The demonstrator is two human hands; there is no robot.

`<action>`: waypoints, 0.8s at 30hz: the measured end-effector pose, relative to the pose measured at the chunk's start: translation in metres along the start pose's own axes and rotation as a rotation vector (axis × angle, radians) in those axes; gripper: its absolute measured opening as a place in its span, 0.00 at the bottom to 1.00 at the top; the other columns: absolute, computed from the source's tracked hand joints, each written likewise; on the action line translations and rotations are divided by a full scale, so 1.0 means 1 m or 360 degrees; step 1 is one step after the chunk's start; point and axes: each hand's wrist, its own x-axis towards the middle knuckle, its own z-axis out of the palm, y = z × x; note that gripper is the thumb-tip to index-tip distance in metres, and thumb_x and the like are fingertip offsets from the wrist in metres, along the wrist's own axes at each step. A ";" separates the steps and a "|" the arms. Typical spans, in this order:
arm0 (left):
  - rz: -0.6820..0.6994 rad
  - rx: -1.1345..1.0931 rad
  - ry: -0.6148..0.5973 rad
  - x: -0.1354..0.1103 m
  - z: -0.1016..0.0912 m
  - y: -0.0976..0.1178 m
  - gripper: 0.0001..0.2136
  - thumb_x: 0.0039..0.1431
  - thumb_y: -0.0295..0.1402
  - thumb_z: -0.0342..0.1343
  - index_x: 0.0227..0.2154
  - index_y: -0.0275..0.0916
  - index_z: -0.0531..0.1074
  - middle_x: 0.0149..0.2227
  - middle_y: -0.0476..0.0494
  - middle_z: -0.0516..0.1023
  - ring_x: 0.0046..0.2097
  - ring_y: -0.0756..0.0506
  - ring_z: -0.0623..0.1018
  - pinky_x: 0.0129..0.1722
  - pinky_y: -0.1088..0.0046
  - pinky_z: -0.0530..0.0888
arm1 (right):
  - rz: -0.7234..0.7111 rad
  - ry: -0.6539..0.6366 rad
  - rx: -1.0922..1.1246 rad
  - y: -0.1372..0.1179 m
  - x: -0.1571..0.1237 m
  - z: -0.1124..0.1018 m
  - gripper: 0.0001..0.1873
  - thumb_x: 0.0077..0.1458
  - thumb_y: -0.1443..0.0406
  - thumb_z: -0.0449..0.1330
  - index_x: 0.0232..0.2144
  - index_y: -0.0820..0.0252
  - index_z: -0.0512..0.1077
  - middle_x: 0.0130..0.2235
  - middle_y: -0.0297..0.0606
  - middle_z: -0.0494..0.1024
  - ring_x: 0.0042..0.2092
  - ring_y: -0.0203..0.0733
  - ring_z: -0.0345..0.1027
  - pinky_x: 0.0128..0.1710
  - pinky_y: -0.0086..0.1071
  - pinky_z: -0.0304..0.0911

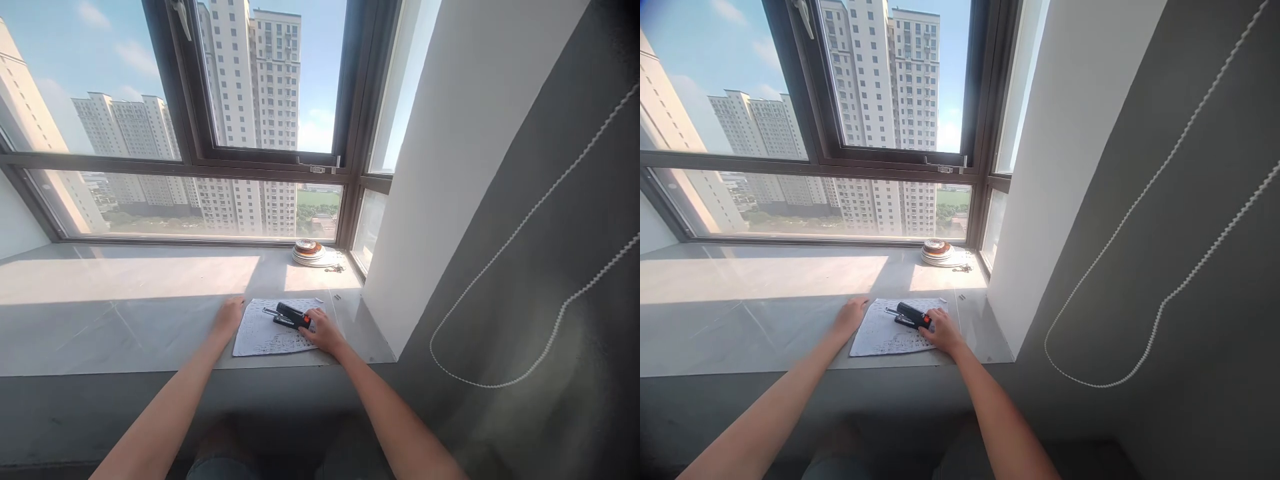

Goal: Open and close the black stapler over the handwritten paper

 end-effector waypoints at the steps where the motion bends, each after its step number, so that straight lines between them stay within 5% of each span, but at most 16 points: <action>1: 0.0006 0.0014 0.0003 -0.002 0.000 0.000 0.16 0.63 0.27 0.47 0.45 0.40 0.78 0.50 0.33 0.81 0.57 0.34 0.75 0.53 0.57 0.72 | -0.0005 0.0003 0.0002 0.000 0.000 0.000 0.09 0.59 0.63 0.65 0.38 0.56 0.68 0.40 0.38 0.74 0.46 0.46 0.66 0.45 0.36 0.62; 17: 0.0163 -0.0052 0.0205 -0.016 -0.010 0.021 0.12 0.66 0.28 0.42 0.39 0.41 0.72 0.41 0.34 0.74 0.48 0.34 0.73 0.39 0.61 0.73 | -0.0006 -0.0059 -0.0016 0.002 0.000 -0.001 0.09 0.61 0.60 0.63 0.40 0.56 0.68 0.41 0.39 0.73 0.45 0.47 0.65 0.43 0.37 0.62; 24: 0.0177 -0.0510 0.0267 -0.035 0.000 0.061 0.14 0.71 0.39 0.40 0.40 0.41 0.70 0.42 0.37 0.76 0.48 0.36 0.74 0.47 0.57 0.72 | -0.0020 -0.0081 -0.0033 0.005 0.001 0.000 0.09 0.62 0.61 0.63 0.42 0.56 0.69 0.42 0.39 0.74 0.47 0.48 0.65 0.46 0.38 0.61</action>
